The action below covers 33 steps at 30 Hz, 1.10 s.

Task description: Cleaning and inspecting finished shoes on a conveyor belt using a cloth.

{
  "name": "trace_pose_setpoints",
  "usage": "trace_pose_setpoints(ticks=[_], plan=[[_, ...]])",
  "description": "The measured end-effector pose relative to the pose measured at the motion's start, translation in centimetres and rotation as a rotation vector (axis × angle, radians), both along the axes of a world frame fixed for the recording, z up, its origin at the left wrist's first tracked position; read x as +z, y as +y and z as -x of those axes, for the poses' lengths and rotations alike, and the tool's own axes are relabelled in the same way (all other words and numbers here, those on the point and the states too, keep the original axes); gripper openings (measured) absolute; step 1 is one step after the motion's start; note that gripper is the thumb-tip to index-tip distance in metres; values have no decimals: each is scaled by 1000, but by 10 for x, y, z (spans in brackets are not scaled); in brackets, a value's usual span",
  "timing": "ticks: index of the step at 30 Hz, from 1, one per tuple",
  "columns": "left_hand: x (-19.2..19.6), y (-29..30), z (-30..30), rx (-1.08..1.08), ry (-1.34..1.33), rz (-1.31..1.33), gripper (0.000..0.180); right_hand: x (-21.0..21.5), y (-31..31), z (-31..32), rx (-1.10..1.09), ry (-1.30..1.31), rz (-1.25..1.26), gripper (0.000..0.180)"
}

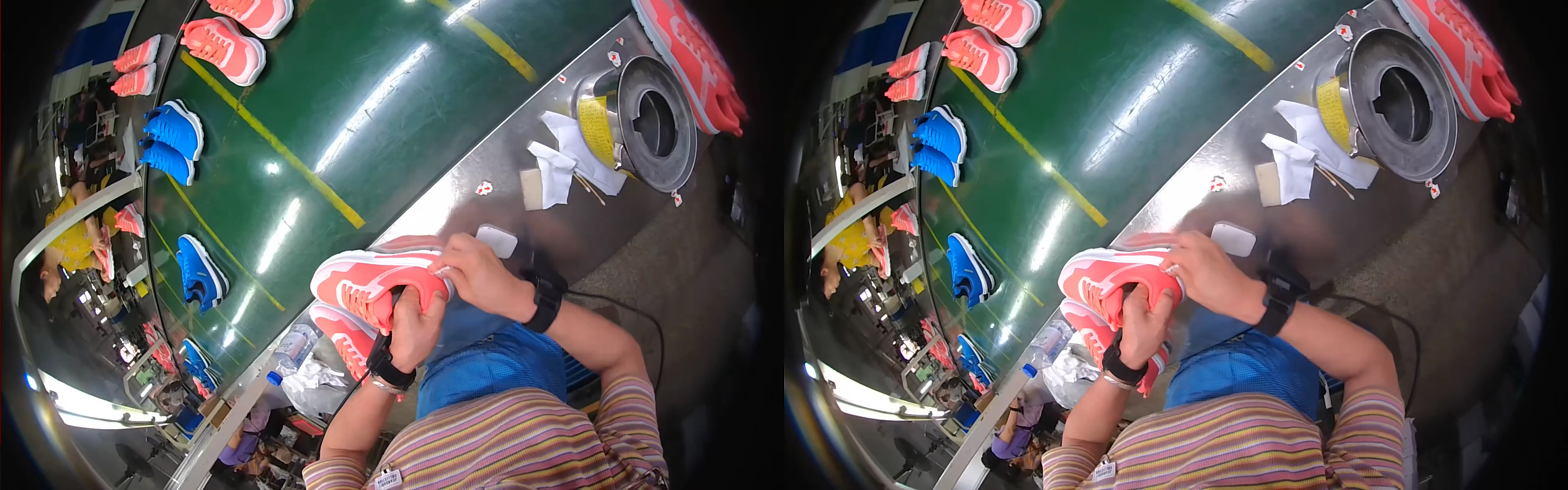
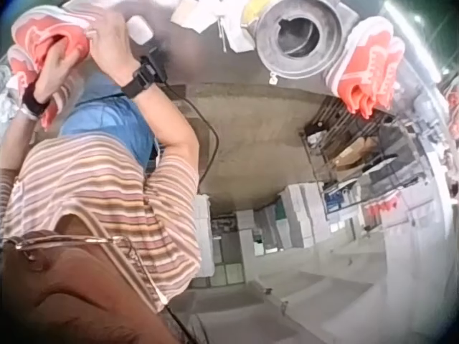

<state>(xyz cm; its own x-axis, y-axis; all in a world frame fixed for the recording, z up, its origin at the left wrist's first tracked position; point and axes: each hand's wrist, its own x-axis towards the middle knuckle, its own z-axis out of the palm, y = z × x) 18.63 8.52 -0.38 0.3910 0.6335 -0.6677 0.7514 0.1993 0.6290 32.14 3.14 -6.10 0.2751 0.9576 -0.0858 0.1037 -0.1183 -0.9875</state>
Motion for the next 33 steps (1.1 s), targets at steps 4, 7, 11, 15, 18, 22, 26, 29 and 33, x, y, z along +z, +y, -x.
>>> trace_pose_setpoints(ticks=[4, 7, 11, 15, 18, 22, 26, 29, 33], plan=[[1, 0, -5, 28, 13, 37, 16, 9, -29, 16, -199, 162, 113, 18], [1, 2, -5, -69, -45, -72, 17, 4, -22, 15, -191, 90, 80, 15], [3, 0, -7, -77, -22, -79, 17, -2, 9, -3, -23, -19, 47, 11], [2, 1, -4, -83, -30, -61, 17, -13, 22, 1, 164, -14, 39, 6], [2, 2, -1, -82, -59, -78, 17, -6, -1, 11, -32, 21, -42, 6], [7, 5, -9, -100, -48, -79, 17, 10, -41, 36, -324, 41, 23, 15], [4, 12, -3, -112, -14, -104, 20, 13, -75, 56, -457, 167, 64, 20], [14, 23, -18, 62, 24, -88, 24, 21, -79, 46, -510, 287, 169, 15], [-4, 45, -28, 364, -239, 193, 19, 15, -68, 30, -618, 401, 103, 12]])
